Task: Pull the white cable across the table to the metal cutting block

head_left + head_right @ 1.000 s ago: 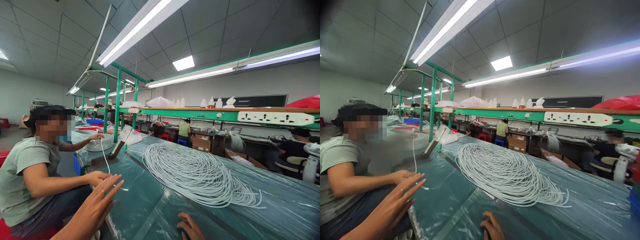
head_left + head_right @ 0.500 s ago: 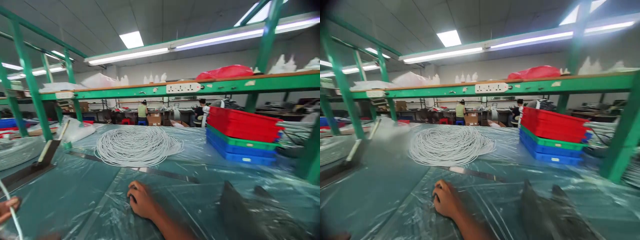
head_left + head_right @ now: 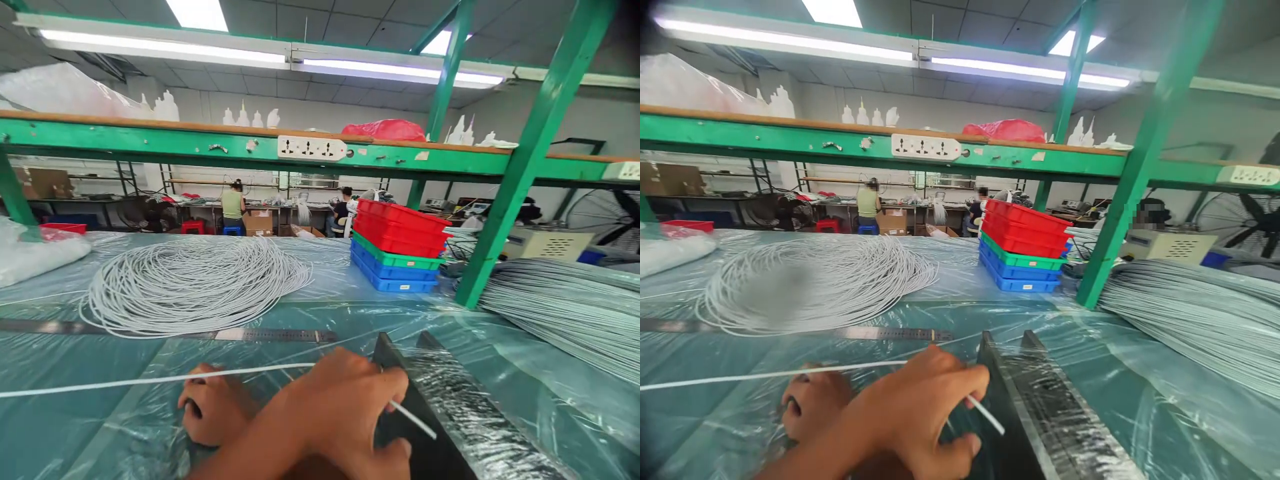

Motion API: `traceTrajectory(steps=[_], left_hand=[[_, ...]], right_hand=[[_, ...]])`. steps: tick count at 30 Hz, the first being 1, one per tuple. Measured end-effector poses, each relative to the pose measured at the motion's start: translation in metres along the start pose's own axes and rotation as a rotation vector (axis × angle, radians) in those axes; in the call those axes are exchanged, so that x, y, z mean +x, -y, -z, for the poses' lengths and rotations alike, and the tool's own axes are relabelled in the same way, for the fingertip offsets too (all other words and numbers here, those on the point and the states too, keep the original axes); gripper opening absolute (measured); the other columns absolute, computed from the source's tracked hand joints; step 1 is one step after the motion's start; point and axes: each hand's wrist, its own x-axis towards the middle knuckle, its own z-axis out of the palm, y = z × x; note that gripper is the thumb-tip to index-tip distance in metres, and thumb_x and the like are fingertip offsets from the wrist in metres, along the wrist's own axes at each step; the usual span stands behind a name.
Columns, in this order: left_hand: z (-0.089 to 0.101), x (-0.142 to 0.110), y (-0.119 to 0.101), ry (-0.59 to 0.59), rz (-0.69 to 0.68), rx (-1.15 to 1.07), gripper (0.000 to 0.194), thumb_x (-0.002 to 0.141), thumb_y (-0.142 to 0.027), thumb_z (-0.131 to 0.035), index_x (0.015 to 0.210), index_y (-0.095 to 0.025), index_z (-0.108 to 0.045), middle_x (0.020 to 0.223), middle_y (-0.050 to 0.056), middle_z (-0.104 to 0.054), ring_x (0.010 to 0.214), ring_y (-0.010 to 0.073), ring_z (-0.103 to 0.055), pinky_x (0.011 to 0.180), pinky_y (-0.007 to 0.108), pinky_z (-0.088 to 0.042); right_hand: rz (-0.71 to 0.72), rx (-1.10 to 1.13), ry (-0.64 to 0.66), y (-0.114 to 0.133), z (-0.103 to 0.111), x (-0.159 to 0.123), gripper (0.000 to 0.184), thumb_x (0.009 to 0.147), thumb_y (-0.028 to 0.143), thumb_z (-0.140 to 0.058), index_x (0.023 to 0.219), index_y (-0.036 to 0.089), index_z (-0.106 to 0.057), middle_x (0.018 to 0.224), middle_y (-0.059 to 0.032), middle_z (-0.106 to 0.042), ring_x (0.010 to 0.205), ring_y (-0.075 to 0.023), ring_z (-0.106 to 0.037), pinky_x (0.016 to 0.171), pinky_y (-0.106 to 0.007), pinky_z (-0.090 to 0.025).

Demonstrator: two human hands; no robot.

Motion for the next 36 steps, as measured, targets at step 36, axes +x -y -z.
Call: traceTrajectory(steps=[36], left_hand=[[-0.080, 0.009, 0.006, 0.024, 0.031, -0.024, 0.014, 0.105, -0.029, -0.053, 0.096, -0.022, -0.060, 0.107, -0.004, -0.063, 0.074, 0.0229, -0.066, 0.059, 0.037, -0.054]], right_hand=[[0.098, -0.038, 0.043, -0.006, 0.002, 0.001, 0.019, 0.086, 0.029, -0.050, 0.094, 0.024, -0.067, 0.110, 0.0017, -0.069, 0.098, -0.0159, -0.066, 0.091, -0.025, -0.052]])
